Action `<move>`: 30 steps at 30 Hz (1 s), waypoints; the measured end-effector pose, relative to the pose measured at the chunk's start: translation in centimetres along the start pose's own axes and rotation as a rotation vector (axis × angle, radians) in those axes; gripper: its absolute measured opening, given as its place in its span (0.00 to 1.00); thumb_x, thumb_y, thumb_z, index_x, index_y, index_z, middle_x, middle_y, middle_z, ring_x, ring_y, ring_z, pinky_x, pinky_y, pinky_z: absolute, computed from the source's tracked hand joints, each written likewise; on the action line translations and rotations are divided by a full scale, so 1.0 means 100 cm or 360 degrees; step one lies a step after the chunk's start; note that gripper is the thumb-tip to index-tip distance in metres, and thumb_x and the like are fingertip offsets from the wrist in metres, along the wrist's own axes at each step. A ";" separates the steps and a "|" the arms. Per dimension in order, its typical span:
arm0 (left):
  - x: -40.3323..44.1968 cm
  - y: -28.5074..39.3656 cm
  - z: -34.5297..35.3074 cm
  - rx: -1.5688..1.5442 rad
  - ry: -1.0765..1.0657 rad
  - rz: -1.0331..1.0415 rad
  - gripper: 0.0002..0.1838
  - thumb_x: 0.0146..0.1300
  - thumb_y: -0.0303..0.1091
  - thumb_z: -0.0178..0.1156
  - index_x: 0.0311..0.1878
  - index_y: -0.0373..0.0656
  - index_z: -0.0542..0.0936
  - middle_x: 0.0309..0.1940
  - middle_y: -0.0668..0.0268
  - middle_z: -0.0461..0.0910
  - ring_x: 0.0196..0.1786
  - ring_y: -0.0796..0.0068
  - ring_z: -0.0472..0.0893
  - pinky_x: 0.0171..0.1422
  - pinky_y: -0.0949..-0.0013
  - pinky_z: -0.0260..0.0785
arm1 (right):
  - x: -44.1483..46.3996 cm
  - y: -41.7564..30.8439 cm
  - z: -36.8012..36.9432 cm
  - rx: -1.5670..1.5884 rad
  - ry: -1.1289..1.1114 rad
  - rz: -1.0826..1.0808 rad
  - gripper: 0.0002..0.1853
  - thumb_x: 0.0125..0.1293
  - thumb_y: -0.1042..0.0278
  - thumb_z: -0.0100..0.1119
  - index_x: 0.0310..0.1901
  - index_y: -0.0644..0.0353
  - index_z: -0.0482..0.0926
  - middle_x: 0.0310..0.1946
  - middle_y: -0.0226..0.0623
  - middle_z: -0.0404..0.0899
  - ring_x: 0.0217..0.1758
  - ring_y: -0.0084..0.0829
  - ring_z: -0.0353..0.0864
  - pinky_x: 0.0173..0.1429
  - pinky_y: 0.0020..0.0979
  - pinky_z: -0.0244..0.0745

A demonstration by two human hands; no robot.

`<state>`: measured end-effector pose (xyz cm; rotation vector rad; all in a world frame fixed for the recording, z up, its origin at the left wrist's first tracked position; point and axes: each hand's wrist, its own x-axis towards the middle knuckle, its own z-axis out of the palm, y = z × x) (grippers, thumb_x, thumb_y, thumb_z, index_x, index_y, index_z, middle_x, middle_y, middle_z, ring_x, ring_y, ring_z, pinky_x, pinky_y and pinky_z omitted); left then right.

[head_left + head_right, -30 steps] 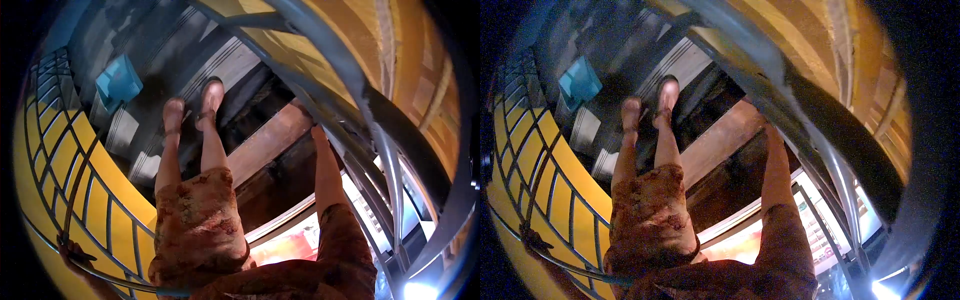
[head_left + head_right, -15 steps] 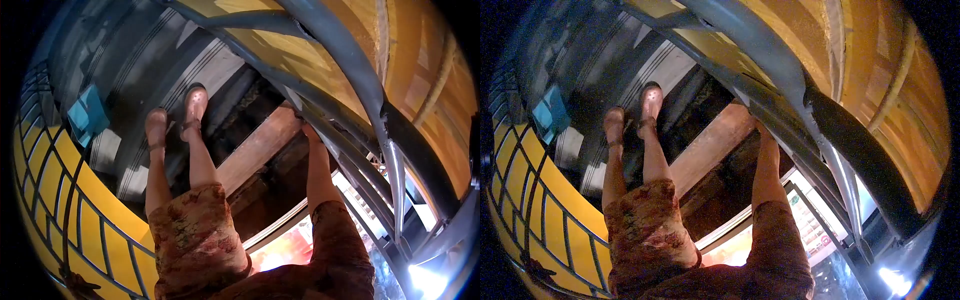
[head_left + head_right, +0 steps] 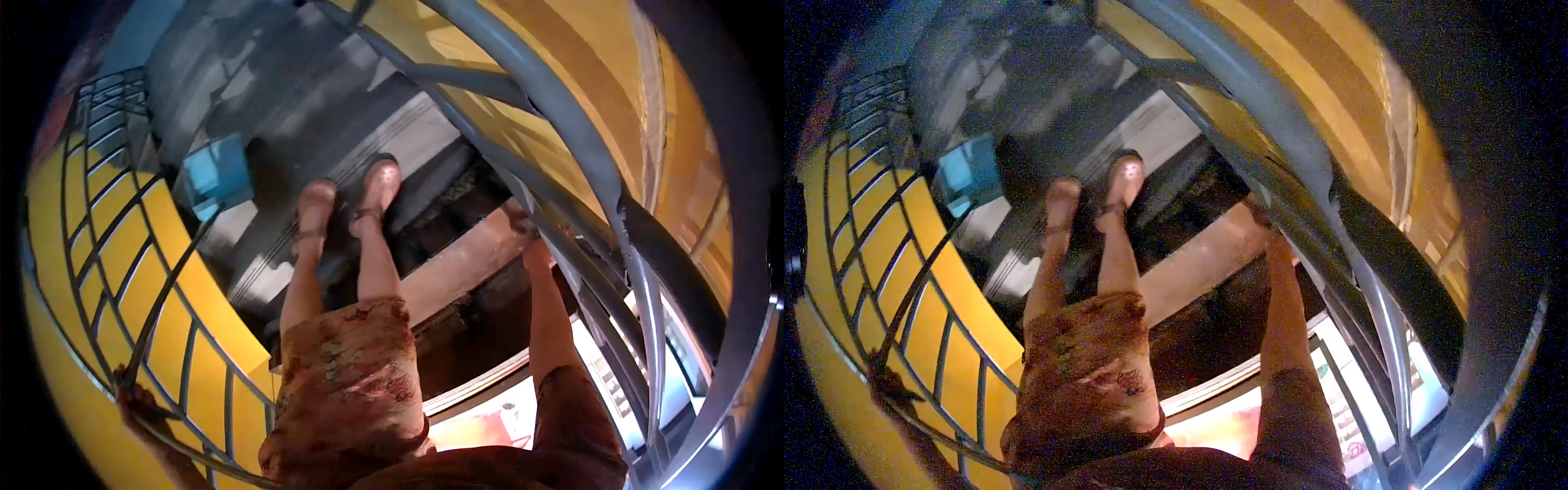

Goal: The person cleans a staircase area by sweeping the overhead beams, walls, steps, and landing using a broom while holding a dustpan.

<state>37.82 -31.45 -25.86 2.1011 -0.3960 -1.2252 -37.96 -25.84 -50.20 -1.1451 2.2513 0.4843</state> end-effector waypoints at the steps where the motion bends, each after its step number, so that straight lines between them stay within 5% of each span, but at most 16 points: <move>1: -0.006 0.012 0.029 -0.0141 0.0007 -0.0061 0.26 0.62 0.40 0.51 0.59 0.33 0.64 0.27 0.74 0.67 0.29 0.87 0.66 0.28 0.85 0.57 | -0.018 -0.026 -0.014 -0.0236 0.0190 0.0302 0.27 0.57 0.59 0.54 0.58 0.59 0.65 0.57 0.49 0.66 0.61 0.43 0.63 0.64 0.43 0.55; 3: -0.017 0.023 0.051 -0.0250 0.0154 -0.0109 0.21 0.61 0.39 0.52 0.53 0.34 0.70 0.31 0.71 0.71 0.29 0.86 0.67 0.28 0.84 0.60 | -0.030 0.038 0.042 -0.1012 0.0990 -0.0317 0.24 0.51 0.57 0.59 0.50 0.58 0.72 0.48 0.46 0.73 0.52 0.42 0.71 0.58 0.44 0.62; 6: -0.038 0.031 0.090 -0.0299 0.0238 0.0000 0.22 0.60 0.41 0.54 0.52 0.34 0.72 0.33 0.68 0.75 0.28 0.85 0.70 0.27 0.82 0.64 | -0.075 0.000 0.046 -0.0336 0.0693 0.0126 0.06 0.48 0.61 0.60 0.26 0.52 0.82 0.32 0.36 0.80 0.39 0.41 0.77 0.45 0.43 0.69; 7: -0.040 0.033 0.094 -0.0319 0.0238 -0.0062 0.23 0.60 0.41 0.54 0.53 0.34 0.71 0.35 0.69 0.75 0.29 0.84 0.71 0.27 0.82 0.65 | -0.095 -0.027 0.033 0.0032 0.0597 0.0201 0.05 0.48 0.63 0.58 0.22 0.52 0.82 0.24 0.35 0.80 0.32 0.41 0.79 0.38 0.41 0.72; 8: -0.039 0.028 0.090 -0.0495 0.0101 -0.0039 0.25 0.59 0.42 0.54 0.54 0.33 0.70 0.37 0.69 0.75 0.29 0.83 0.72 0.29 0.81 0.65 | -0.108 -0.038 0.039 -0.0125 0.0473 0.0272 0.08 0.50 0.62 0.56 0.22 0.54 0.81 0.22 0.37 0.80 0.29 0.40 0.80 0.33 0.39 0.73; 9: -0.042 0.025 0.091 -0.0503 0.0091 -0.0007 0.26 0.59 0.42 0.54 0.55 0.33 0.69 0.39 0.68 0.75 0.30 0.83 0.72 0.29 0.81 0.65 | -0.121 -0.044 0.039 0.0428 -0.0057 0.0405 0.10 0.53 0.61 0.54 0.29 0.55 0.82 0.31 0.41 0.81 0.37 0.38 0.80 0.40 0.38 0.74; 11: -0.051 0.030 0.106 -0.0539 0.0074 0.0024 0.28 0.58 0.43 0.55 0.57 0.33 0.68 0.41 0.68 0.74 0.31 0.83 0.72 0.31 0.80 0.66 | -0.143 -0.060 0.078 0.2453 -0.0445 0.0350 0.13 0.57 0.60 0.51 0.40 0.57 0.79 0.40 0.41 0.80 0.44 0.36 0.78 0.44 0.38 0.73; 12: -0.057 0.031 0.110 -0.0565 0.0068 0.0013 0.29 0.57 0.44 0.55 0.57 0.33 0.68 0.42 0.68 0.74 0.31 0.83 0.72 0.32 0.80 0.66 | -0.156 -0.111 0.046 0.2309 -0.0684 -0.0351 0.16 0.60 0.60 0.51 0.47 0.57 0.74 0.44 0.39 0.76 0.50 0.36 0.75 0.46 0.38 0.72; 13: -0.061 0.036 0.117 -0.0562 0.0059 -0.0055 0.29 0.57 0.45 0.55 0.57 0.33 0.68 0.42 0.68 0.74 0.32 0.83 0.71 0.32 0.80 0.66 | -0.177 -0.169 0.015 0.2169 -0.0885 -0.0050 0.19 0.62 0.59 0.50 0.51 0.58 0.70 0.41 0.37 0.76 0.47 0.34 0.76 0.46 0.35 0.73; 16: -0.061 0.049 0.140 -0.0694 0.0099 -0.0153 0.21 0.59 0.41 0.55 0.51 0.36 0.74 0.33 0.69 0.74 0.31 0.84 0.71 0.34 0.80 0.65 | -0.241 -0.313 -0.125 0.1948 -0.1683 -0.0284 0.30 0.64 0.54 0.51 0.60 0.64 0.56 0.46 0.40 0.73 0.37 0.31 0.78 0.40 0.31 0.73; 18: -0.068 0.051 0.152 -0.0738 0.0151 -0.0114 0.19 0.58 0.40 0.56 0.49 0.38 0.76 0.32 0.70 0.74 0.30 0.85 0.71 0.32 0.81 0.64 | -0.281 -0.354 -0.130 0.1358 -0.1348 -0.1254 0.38 0.61 0.56 0.56 0.63 0.69 0.48 0.41 0.41 0.75 0.36 0.28 0.77 0.38 0.29 0.72; 22: -0.091 0.066 0.166 -0.0897 0.0130 -0.0197 0.16 0.58 0.37 0.57 0.46 0.39 0.77 0.29 0.72 0.72 0.27 0.85 0.71 0.29 0.82 0.63 | -0.328 -0.385 -0.196 0.1373 -0.2422 -0.0846 0.39 0.59 0.64 0.56 0.65 0.65 0.43 0.30 0.47 0.76 0.22 0.30 0.78 0.26 0.27 0.72; 25: -0.096 0.051 0.159 -0.0820 0.0105 -0.0208 0.17 0.60 0.42 0.55 0.44 0.38 0.79 0.27 0.73 0.70 0.26 0.84 0.69 0.29 0.81 0.62 | -0.346 -0.377 -0.207 0.1122 -0.2276 -0.0833 0.34 0.61 0.67 0.53 0.65 0.60 0.47 0.30 0.46 0.76 0.29 0.31 0.80 0.33 0.30 0.74; 27: -0.111 0.063 0.161 -0.0649 0.0187 -0.0079 0.20 0.63 0.45 0.50 0.47 0.38 0.78 0.28 0.71 0.72 0.26 0.84 0.69 0.28 0.82 0.60 | -0.363 -0.358 -0.194 0.1339 -0.1272 -0.1293 0.28 0.63 0.69 0.49 0.64 0.58 0.56 0.31 0.43 0.76 0.37 0.32 0.80 0.40 0.32 0.73; 30: -0.128 0.086 0.155 -0.0855 0.0300 0.0129 0.22 0.65 0.46 0.48 0.52 0.38 0.75 0.29 0.70 0.75 0.25 0.84 0.68 0.26 0.82 0.59 | -0.370 -0.347 -0.219 0.1304 -0.1233 -0.1350 0.25 0.63 0.68 0.49 0.62 0.57 0.61 0.37 0.43 0.77 0.44 0.30 0.78 0.46 0.32 0.70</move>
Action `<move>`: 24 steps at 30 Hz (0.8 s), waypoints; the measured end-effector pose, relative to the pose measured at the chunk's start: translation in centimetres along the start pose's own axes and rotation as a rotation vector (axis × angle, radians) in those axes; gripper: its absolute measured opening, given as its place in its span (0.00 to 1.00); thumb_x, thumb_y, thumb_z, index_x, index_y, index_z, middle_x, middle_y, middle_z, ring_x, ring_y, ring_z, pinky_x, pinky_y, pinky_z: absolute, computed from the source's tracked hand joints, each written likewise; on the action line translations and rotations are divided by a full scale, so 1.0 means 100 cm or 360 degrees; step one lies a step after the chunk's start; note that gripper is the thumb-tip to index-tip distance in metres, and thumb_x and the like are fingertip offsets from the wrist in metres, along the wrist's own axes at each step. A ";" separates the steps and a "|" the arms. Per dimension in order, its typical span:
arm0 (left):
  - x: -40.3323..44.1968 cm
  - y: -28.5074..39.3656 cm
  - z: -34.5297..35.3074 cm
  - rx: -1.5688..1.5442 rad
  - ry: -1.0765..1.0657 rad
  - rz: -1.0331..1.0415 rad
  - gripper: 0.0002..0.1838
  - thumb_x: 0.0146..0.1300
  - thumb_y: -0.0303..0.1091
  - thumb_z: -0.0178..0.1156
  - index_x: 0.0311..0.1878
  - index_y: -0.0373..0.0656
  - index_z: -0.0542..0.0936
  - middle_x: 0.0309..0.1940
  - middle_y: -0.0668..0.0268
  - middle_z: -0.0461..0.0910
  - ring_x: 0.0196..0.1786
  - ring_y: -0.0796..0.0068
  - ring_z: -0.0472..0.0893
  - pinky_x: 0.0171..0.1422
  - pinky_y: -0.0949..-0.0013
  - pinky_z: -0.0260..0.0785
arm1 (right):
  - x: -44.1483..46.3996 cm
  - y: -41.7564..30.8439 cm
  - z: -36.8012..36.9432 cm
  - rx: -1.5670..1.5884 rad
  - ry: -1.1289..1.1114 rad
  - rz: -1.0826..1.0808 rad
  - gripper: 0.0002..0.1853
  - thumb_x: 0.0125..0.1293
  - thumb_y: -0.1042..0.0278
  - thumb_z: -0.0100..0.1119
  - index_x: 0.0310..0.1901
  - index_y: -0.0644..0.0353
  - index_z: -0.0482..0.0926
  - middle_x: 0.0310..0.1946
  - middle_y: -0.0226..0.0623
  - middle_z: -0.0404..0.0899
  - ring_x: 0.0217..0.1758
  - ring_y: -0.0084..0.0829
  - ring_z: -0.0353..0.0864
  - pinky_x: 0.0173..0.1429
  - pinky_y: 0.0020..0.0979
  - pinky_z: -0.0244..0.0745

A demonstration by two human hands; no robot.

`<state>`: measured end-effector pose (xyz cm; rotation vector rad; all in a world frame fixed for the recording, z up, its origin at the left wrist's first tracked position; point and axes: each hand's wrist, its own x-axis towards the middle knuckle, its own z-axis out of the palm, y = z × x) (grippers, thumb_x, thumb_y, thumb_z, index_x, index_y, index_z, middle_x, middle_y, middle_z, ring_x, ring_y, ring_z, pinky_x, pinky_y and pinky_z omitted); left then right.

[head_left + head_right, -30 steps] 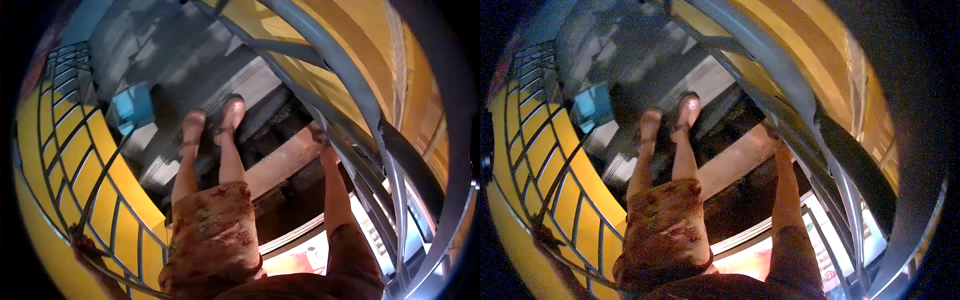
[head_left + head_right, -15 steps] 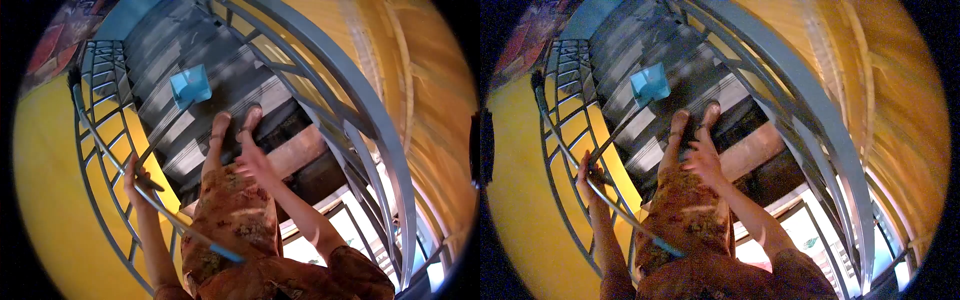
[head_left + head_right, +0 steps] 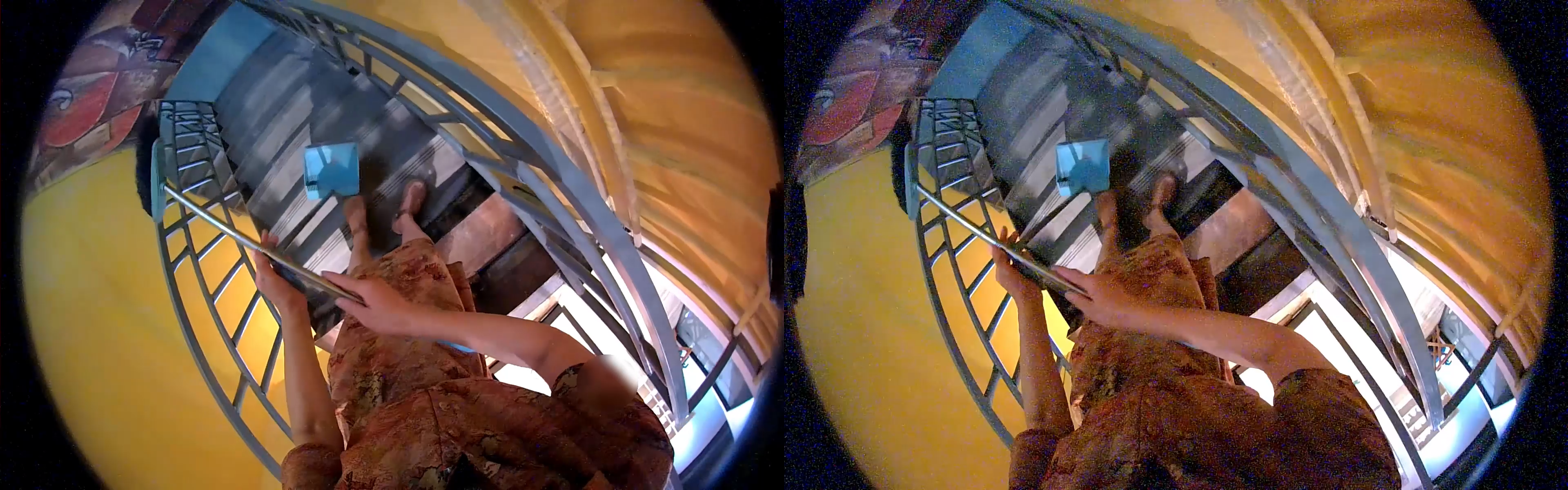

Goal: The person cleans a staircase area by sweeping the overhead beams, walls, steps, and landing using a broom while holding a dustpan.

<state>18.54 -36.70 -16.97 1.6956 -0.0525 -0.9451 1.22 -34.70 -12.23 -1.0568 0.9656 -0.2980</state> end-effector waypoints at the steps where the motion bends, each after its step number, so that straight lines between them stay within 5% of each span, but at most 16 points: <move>1: -0.003 0.011 -0.012 0.0084 -0.0189 0.0022 0.23 0.66 0.46 0.47 0.55 0.39 0.72 0.31 0.68 0.76 0.23 0.84 0.68 0.25 0.82 0.59 | -0.005 -0.001 -0.003 0.0022 0.0033 -0.0087 0.25 0.64 0.68 0.49 0.64 0.56 0.60 0.41 0.46 0.77 0.44 0.29 0.77 0.47 0.30 0.70; 4: -0.004 0.030 -0.026 0.0287 -0.0085 0.0294 0.30 0.60 0.34 0.58 0.64 0.46 0.60 0.35 0.64 0.78 0.21 0.85 0.68 0.22 0.80 0.59 | -0.009 0.015 -0.012 -0.0098 0.0268 -0.0347 0.26 0.64 0.66 0.49 0.64 0.55 0.59 0.44 0.45 0.77 0.45 0.28 0.76 0.49 0.30 0.69; 5: 0.003 0.031 -0.037 0.0241 -0.0092 0.0300 0.39 0.55 0.29 0.63 0.67 0.48 0.54 0.36 0.61 0.79 0.19 0.84 0.67 0.20 0.79 0.59 | -0.012 0.006 -0.022 -0.0097 0.0239 -0.0152 0.26 0.65 0.66 0.49 0.64 0.56 0.58 0.44 0.42 0.78 0.46 0.29 0.76 0.50 0.31 0.68; 8: 0.014 0.042 -0.076 0.1047 0.0027 0.0343 0.28 0.52 0.29 0.65 0.57 0.39 0.69 0.26 0.64 0.76 0.15 0.83 0.66 0.17 0.78 0.57 | -0.025 -0.023 -0.040 -0.0434 0.0377 0.0172 0.26 0.65 0.66 0.49 0.64 0.56 0.58 0.45 0.38 0.78 0.46 0.29 0.75 0.51 0.30 0.68; 10: 0.025 0.058 -0.108 0.1385 -0.0022 0.0100 0.16 0.53 0.32 0.64 0.43 0.35 0.77 0.16 0.69 0.71 0.14 0.84 0.66 0.17 0.78 0.56 | -0.020 0.044 -0.042 -0.0627 0.0586 -0.0089 0.25 0.66 0.66 0.48 0.64 0.54 0.60 0.35 0.35 0.78 0.35 0.27 0.76 0.40 0.27 0.72; 11: 0.026 0.063 -0.122 0.1294 -0.0051 0.0160 0.12 0.55 0.35 0.63 0.39 0.37 0.79 0.12 0.71 0.69 0.12 0.84 0.64 0.14 0.76 0.54 | -0.029 0.033 -0.045 -0.0300 0.0521 0.0078 0.24 0.65 0.63 0.50 0.62 0.53 0.62 0.33 0.36 0.78 0.31 0.27 0.76 0.37 0.27 0.72; 14: 0.034 0.076 -0.156 0.1081 -0.0010 0.0172 0.11 0.57 0.35 0.61 0.39 0.37 0.79 0.23 0.65 0.78 0.14 0.79 0.73 0.16 0.76 0.61 | -0.055 0.024 -0.065 0.0501 0.0345 0.0556 0.26 0.63 0.62 0.53 0.62 0.54 0.63 0.24 0.32 0.73 0.20 0.22 0.71 0.23 0.24 0.68; 16: 0.038 0.079 -0.176 0.0918 0.0087 0.0112 0.14 0.57 0.37 0.61 0.40 0.37 0.78 0.28 0.63 0.79 0.21 0.74 0.79 0.18 0.76 0.64 | -0.074 0.036 -0.073 0.0816 0.0176 0.0515 0.28 0.62 0.62 0.54 0.63 0.57 0.60 0.23 0.32 0.73 0.19 0.23 0.72 0.20 0.26 0.66; 18: 0.040 0.085 -0.199 0.0912 0.0105 0.0164 0.13 0.57 0.38 0.62 0.38 0.37 0.78 0.28 0.63 0.79 0.19 0.74 0.78 0.17 0.76 0.63 | -0.093 0.035 -0.064 0.0056 0.0217 0.0948 0.27 0.63 0.62 0.53 0.62 0.59 0.60 0.26 0.33 0.75 0.23 0.25 0.74 0.24 0.27 0.70; 20: 0.032 0.096 -0.206 0.0932 0.0255 0.0161 0.09 0.57 0.32 0.61 0.36 0.34 0.78 0.21 0.66 0.76 0.13 0.80 0.71 0.16 0.79 0.60 | -0.116 0.085 -0.060 -0.1545 0.0665 -0.0038 0.20 0.65 0.61 0.50 0.57 0.60 0.65 0.32 0.33 0.77 0.30 0.27 0.76 0.33 0.30 0.74; 21: 0.028 0.101 -0.211 0.0943 0.0240 0.0133 0.10 0.57 0.33 0.61 0.36 0.34 0.79 0.21 0.67 0.75 0.12 0.81 0.70 0.15 0.79 0.59 | -0.116 0.093 -0.053 -0.1548 0.0658 -0.0045 0.20 0.65 0.61 0.50 0.57 0.60 0.65 0.32 0.33 0.77 0.30 0.27 0.76 0.33 0.30 0.74; 23: 0.026 0.102 -0.221 0.0942 0.0278 0.0141 0.11 0.58 0.33 0.61 0.37 0.35 0.79 0.20 0.67 0.75 0.12 0.81 0.69 0.15 0.79 0.58 | -0.107 0.105 -0.043 -0.0394 0.0628 0.0256 0.17 0.68 0.61 0.46 0.54 0.59 0.68 0.38 0.33 0.77 0.38 0.29 0.76 0.42 0.33 0.73; 24: 0.026 0.102 -0.227 0.0948 0.0307 0.0145 0.11 0.58 0.34 0.61 0.38 0.35 0.79 0.20 0.67 0.75 0.12 0.82 0.69 0.15 0.79 0.58 | -0.100 0.113 -0.039 -0.0388 0.0633 0.0260 0.17 0.68 0.61 0.46 0.54 0.59 0.68 0.38 0.33 0.77 0.38 0.29 0.76 0.42 0.33 0.73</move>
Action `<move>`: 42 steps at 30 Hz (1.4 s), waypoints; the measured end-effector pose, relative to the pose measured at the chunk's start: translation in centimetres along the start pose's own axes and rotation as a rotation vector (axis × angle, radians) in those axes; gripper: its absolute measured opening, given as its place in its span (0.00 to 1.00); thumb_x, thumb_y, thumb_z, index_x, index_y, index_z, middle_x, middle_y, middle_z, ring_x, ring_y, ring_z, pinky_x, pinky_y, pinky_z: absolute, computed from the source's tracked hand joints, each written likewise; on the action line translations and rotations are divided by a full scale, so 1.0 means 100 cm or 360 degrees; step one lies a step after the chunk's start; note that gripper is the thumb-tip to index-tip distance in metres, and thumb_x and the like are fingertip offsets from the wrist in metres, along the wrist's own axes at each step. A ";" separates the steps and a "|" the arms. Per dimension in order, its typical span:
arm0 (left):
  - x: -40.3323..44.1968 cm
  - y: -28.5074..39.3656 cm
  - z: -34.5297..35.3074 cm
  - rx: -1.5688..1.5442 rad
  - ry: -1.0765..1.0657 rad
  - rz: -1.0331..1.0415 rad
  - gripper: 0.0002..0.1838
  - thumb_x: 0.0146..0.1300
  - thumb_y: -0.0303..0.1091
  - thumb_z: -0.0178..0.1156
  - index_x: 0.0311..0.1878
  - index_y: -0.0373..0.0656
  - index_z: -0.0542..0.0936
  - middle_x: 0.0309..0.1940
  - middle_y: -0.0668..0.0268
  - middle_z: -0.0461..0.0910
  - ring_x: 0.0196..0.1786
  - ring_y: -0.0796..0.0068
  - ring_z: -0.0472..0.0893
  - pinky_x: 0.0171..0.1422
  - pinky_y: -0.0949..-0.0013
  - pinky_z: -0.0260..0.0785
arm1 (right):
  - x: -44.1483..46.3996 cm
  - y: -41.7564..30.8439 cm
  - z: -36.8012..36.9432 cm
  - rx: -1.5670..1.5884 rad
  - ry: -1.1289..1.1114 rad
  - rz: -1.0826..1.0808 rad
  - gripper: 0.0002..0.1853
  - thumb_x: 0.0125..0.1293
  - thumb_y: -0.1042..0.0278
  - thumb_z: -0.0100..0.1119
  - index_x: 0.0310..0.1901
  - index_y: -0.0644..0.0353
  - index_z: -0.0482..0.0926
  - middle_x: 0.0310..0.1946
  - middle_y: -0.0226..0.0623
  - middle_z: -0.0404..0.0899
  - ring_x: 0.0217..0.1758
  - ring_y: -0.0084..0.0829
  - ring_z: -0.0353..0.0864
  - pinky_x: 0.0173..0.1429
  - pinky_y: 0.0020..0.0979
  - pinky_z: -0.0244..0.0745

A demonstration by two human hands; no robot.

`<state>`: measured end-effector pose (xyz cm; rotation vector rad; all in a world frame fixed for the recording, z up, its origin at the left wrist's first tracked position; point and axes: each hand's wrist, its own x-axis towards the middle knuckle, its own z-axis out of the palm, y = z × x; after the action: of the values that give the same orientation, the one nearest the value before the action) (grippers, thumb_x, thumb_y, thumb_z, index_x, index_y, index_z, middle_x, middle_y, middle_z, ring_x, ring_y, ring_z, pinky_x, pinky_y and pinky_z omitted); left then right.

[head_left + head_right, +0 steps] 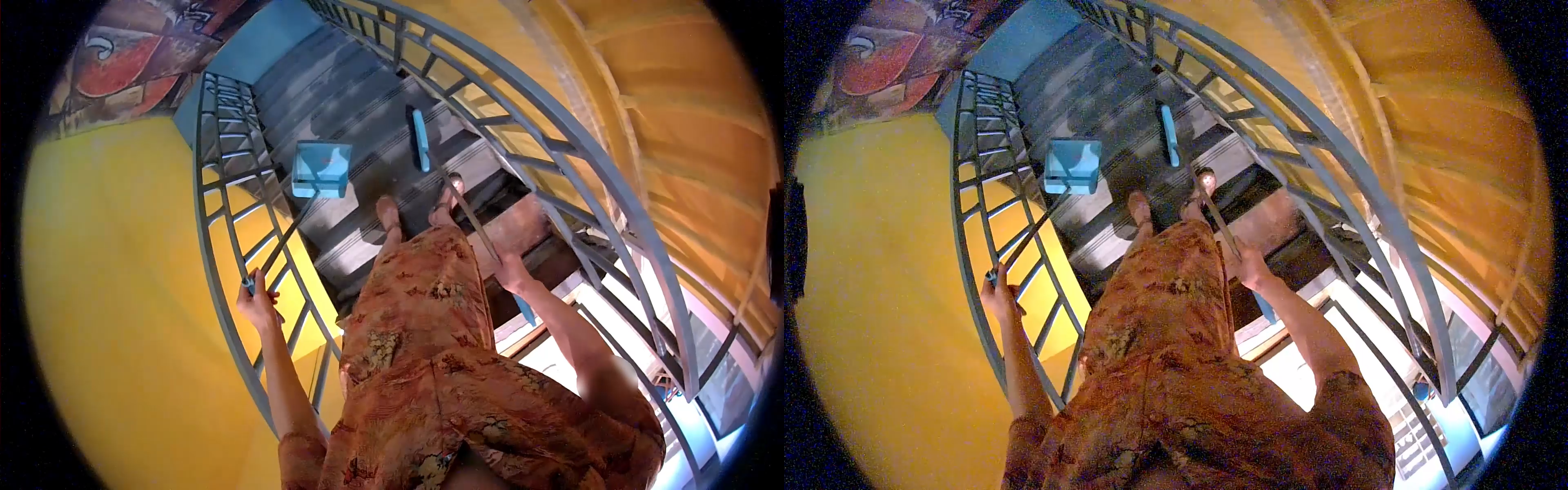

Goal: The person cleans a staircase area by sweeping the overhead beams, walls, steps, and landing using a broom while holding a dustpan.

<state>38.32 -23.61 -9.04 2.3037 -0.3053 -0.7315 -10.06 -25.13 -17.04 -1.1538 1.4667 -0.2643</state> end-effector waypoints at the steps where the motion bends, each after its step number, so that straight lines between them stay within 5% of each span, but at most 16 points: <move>1: 0.002 -0.003 -0.004 -0.0003 -0.0002 -0.0011 0.11 0.58 0.34 0.61 0.38 0.36 0.79 0.19 0.67 0.75 0.12 0.82 0.69 0.15 0.80 0.58 | 0.009 0.002 0.008 0.0156 -0.0062 0.0141 0.18 0.64 0.67 0.45 0.54 0.61 0.68 0.40 0.45 0.75 0.44 0.41 0.74 0.46 0.35 0.71; 2: 0.003 -0.007 -0.005 0.0001 -0.0008 -0.0013 0.11 0.58 0.34 0.61 0.38 0.36 0.79 0.19 0.67 0.75 0.12 0.82 0.69 0.15 0.80 0.58 | 0.018 0.004 0.016 0.0312 -0.0125 0.0284 0.20 0.60 0.74 0.44 0.55 0.63 0.67 0.42 0.57 0.74 0.51 0.53 0.71 0.51 0.36 0.69; 4: 0.007 -0.014 -0.008 -0.0034 0.0080 0.0015 0.11 0.57 0.34 0.61 0.38 0.36 0.79 0.18 0.68 0.74 0.12 0.82 0.69 0.14 0.81 0.57 | 0.047 0.010 0.034 0.0361 -0.0198 0.0226 0.21 0.60 0.71 0.44 0.57 0.60 0.66 0.40 0.58 0.74 0.47 0.53 0.73 0.48 0.38 0.69; 6: 0.011 -0.025 -0.010 -0.0103 0.0097 0.0017 0.10 0.57 0.33 0.60 0.38 0.37 0.79 0.18 0.69 0.74 0.13 0.83 0.70 0.14 0.81 0.56 | 0.085 0.020 0.050 -0.0651 -0.0514 0.0356 0.22 0.60 0.67 0.46 0.58 0.55 0.67 0.39 0.57 0.74 0.44 0.52 0.74 0.47 0.40 0.70; 9: 0.009 -0.021 -0.008 -0.0037 0.0166 0.0054 0.10 0.57 0.33 0.60 0.39 0.36 0.79 0.18 0.70 0.74 0.13 0.84 0.69 0.15 0.82 0.56 | 0.149 0.039 0.082 -0.0921 -0.0683 0.0312 0.23 0.59 0.64 0.49 0.58 0.51 0.68 0.38 0.58 0.75 0.43 0.51 0.75 0.46 0.42 0.70; 16: 0.012 -0.033 -0.014 0.0165 0.0251 -0.0009 0.10 0.59 0.31 0.58 0.41 0.36 0.79 0.19 0.70 0.74 0.12 0.86 0.66 0.15 0.83 0.53 | 0.235 0.098 0.066 -0.1025 -0.0595 0.0178 0.20 0.58 0.65 0.48 0.55 0.46 0.71 0.36 0.50 0.77 0.42 0.48 0.77 0.45 0.41 0.71; 19: 0.012 -0.031 -0.005 0.0223 0.0269 -0.0078 0.10 0.60 0.31 0.57 0.42 0.36 0.78 0.18 0.71 0.73 0.12 0.87 0.64 0.15 0.83 0.52 | 0.252 0.111 0.007 -0.1565 -0.0737 0.0448 0.37 0.53 0.77 0.51 0.64 0.30 0.58 0.37 0.42 0.79 0.39 0.42 0.80 0.38 0.41 0.74; 21: 0.006 -0.024 0.007 0.0226 0.0260 -0.0098 0.10 0.60 0.31 0.57 0.41 0.36 0.78 0.17 0.71 0.72 0.12 0.86 0.64 0.15 0.83 0.52 | 0.257 0.103 -0.029 -0.1816 -0.0620 0.0404 0.34 0.54 0.78 0.50 0.63 0.36 0.62 0.37 0.41 0.79 0.40 0.42 0.80 0.41 0.40 0.75; 23: 0.006 -0.023 0.012 0.0243 0.0250 -0.0120 0.10 0.60 0.32 0.57 0.41 0.36 0.78 0.15 0.72 0.71 0.11 0.86 0.64 0.15 0.83 0.52 | 0.265 0.099 -0.064 -0.1764 -0.0523 0.0441 0.20 0.59 0.74 0.47 0.54 0.49 0.72 0.42 0.46 0.78 0.44 0.46 0.79 0.45 0.43 0.75; 24: 0.006 -0.023 0.011 0.0245 0.0251 -0.0118 0.10 0.60 0.32 0.57 0.41 0.36 0.78 0.15 0.72 0.71 0.11 0.86 0.64 0.15 0.83 0.52 | 0.265 0.102 -0.077 -0.1799 -0.0320 0.0210 0.18 0.61 0.69 0.46 0.54 0.54 0.71 0.43 0.47 0.77 0.47 0.46 0.77 0.47 0.44 0.74; 27: 0.001 -0.019 0.014 0.0220 0.0159 -0.0187 0.10 0.60 0.33 0.58 0.40 0.37 0.79 0.16 0.71 0.72 0.12 0.85 0.65 0.15 0.82 0.52 | 0.301 0.108 -0.101 -0.1966 -0.0367 0.0373 0.22 0.63 0.70 0.43 0.59 0.42 0.66 0.44 0.47 0.76 0.48 0.44 0.77 0.45 0.42 0.74; 29: -0.001 -0.022 0.016 0.0196 0.0178 -0.0214 0.10 0.59 0.33 0.58 0.40 0.37 0.79 0.16 0.71 0.72 0.12 0.85 0.66 0.15 0.81 0.53 | 0.324 0.159 -0.108 -0.1804 0.0217 0.0406 0.22 0.63 0.68 0.43 0.59 0.43 0.67 0.42 0.45 0.78 0.46 0.44 0.78 0.45 0.43 0.74; 33: -0.005 -0.019 0.022 0.0192 0.0185 -0.0263 0.10 0.58 0.35 0.60 0.39 0.39 0.79 0.18 0.71 0.73 0.12 0.84 0.66 0.16 0.81 0.54 | 0.318 0.107 -0.112 -0.1864 0.0032 0.0478 0.23 0.62 0.69 0.43 0.60 0.44 0.65 0.39 0.42 0.79 0.42 0.44 0.79 0.44 0.44 0.74; 35: -0.005 -0.024 0.027 0.0186 0.0158 -0.0256 0.11 0.57 0.35 0.61 0.39 0.39 0.79 0.20 0.70 0.75 0.11 0.84 0.65 0.16 0.81 0.55 | 0.293 0.075 -0.110 -0.2324 -0.0314 0.0216 0.27 0.59 0.71 0.45 0.62 0.45 0.63 0.35 0.42 0.80 0.36 0.43 0.80 0.43 0.44 0.74; 39: -0.006 -0.024 0.043 0.0176 0.0209 -0.0283 0.11 0.57 0.36 0.61 0.39 0.39 0.78 0.16 0.71 0.71 0.12 0.84 0.66 0.16 0.80 0.54 | 0.265 0.113 -0.095 -0.2356 -0.0150 -0.0166 0.36 0.52 0.74 0.48 0.66 0.42 0.56 0.28 0.41 0.78 0.31 0.39 0.80 0.31 0.38 0.74; 42: -0.011 -0.015 0.049 0.0135 0.0168 -0.0262 0.11 0.58 0.37 0.60 0.38 0.39 0.77 0.14 0.70 0.70 0.12 0.83 0.66 0.15 0.80 0.54 | 0.241 0.143 -0.057 -0.2233 -0.0388 0.0057 0.37 0.52 0.66 0.51 0.67 0.40 0.54 0.23 0.33 0.75 0.24 0.35 0.76 0.25 0.35 0.71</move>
<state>34.59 -24.79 -12.56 2.4597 -0.1009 -0.6852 -17.56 -38.94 -40.90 -2.1138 1.3763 1.0756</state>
